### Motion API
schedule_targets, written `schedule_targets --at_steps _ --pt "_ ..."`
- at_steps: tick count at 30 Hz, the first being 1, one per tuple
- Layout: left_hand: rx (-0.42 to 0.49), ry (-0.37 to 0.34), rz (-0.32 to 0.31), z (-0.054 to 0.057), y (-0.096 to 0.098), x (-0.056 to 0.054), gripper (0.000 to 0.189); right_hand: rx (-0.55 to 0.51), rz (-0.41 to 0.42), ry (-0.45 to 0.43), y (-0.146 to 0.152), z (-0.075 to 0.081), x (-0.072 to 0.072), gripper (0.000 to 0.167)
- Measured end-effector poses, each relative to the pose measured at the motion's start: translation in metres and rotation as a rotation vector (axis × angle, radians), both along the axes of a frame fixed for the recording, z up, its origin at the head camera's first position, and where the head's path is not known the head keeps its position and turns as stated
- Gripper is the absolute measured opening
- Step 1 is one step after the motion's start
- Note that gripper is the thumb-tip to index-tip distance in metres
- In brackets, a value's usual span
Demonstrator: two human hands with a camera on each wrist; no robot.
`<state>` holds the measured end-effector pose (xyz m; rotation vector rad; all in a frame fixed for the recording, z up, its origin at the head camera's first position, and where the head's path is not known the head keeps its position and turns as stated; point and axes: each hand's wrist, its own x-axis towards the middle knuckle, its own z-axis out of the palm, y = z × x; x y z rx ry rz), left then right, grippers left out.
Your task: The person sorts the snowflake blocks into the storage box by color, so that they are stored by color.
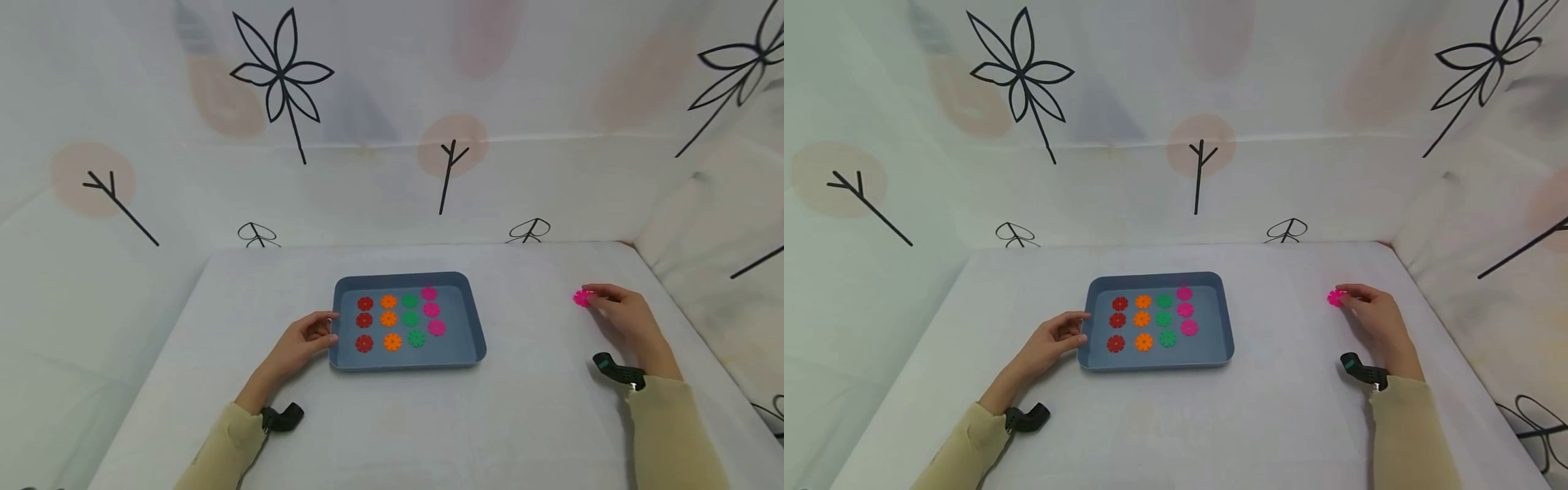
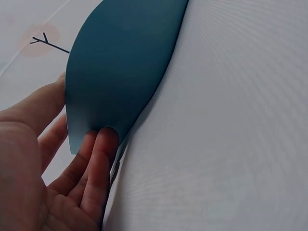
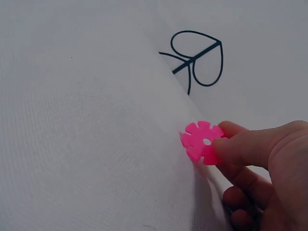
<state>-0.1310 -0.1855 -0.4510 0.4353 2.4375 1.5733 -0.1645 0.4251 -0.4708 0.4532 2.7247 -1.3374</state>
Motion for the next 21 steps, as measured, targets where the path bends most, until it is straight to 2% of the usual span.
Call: schedule_targets --at_steps 11,14,21 --pt "-0.007 -0.01 0.0 -0.001 -0.001 -0.001 0.045 0.033 0.007 0.047 -0.001 0.007 0.004 0.057" --pt "-0.009 -0.006 -0.006 -0.001 -0.001 0.0 0.046 0.024 0.005 0.065 -0.008 0.012 0.004 0.056" --pt "-0.013 -0.004 -0.009 0.003 -0.001 0.0 0.047 -0.012 0.057 0.128 -0.028 0.022 -0.003 0.048"
